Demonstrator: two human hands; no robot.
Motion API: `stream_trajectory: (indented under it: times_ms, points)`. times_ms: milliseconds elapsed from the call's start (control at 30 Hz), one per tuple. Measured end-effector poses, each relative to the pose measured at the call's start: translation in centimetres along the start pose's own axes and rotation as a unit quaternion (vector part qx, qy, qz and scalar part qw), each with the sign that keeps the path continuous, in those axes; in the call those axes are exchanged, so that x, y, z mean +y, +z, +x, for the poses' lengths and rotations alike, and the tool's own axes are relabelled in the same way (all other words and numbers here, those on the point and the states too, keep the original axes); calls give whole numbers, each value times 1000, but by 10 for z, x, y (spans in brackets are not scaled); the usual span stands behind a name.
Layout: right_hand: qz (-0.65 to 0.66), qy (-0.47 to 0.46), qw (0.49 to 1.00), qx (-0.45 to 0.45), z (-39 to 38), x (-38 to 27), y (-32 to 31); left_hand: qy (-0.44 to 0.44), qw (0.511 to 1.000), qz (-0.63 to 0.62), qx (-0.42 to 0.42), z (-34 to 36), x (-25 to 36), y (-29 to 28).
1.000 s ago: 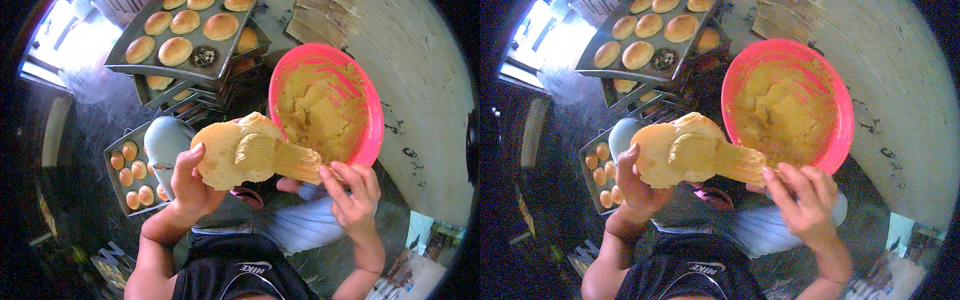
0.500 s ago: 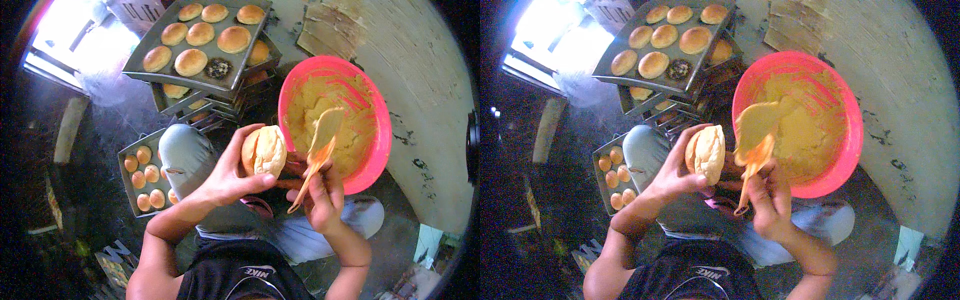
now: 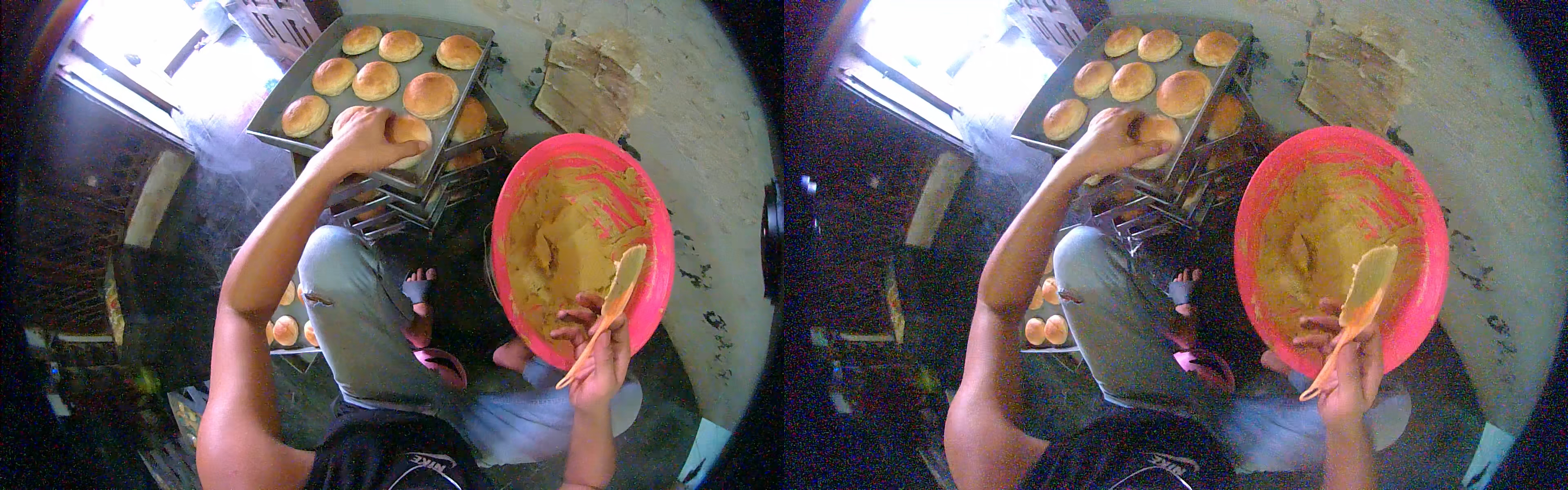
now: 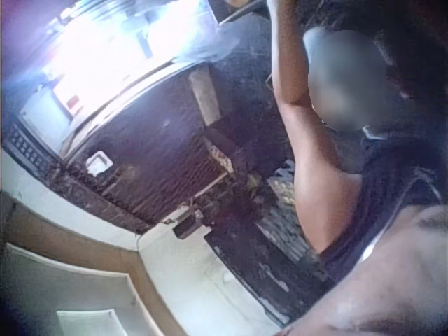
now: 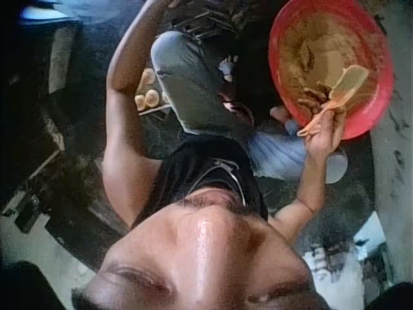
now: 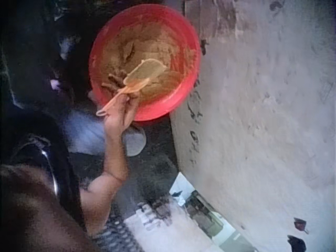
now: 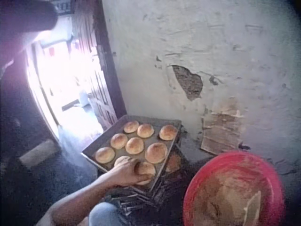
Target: The person scoops yellow paste from a bowl using a spatula and spreads it onto sliced buns. The person places the spread-covered buns onto metal trays located on a storage rack.
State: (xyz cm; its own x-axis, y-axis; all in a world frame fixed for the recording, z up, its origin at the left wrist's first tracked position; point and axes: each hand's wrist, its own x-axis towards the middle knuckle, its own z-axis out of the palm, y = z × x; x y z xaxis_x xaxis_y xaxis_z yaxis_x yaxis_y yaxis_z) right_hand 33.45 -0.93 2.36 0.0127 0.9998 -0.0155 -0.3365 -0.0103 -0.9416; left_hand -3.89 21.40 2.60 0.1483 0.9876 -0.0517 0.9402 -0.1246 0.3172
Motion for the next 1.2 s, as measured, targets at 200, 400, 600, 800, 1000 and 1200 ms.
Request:
stream_trajectory:
  times_ms: [200, 400, 600, 800, 1000, 1200]
  points:
    - [-20, -12, 999, 35, 6, 3, -17, 98, 984, 44, 144, -1, -48, -17]
    - [-22, -3, 999, 49, 7, 0, -24, 71, 991, 111, -13, 6, -74, -25]
    - [1, -12, 1000, 12, 1, -4, -23, -35, 990, 31, 130, 7, -105, -10]
    - [-12, -17, 998, 55, 3, -10, -30, 83, 968, 224, -81, 30, -127, -25]
    - [-359, 7, 932, 41, 7, -30, -47, -160, 852, -490, 91, -43, -115, -63]
    - [-684, -59, 719, -109, 34, -10, -54, -197, 716, -660, 110, -133, -5, -32]
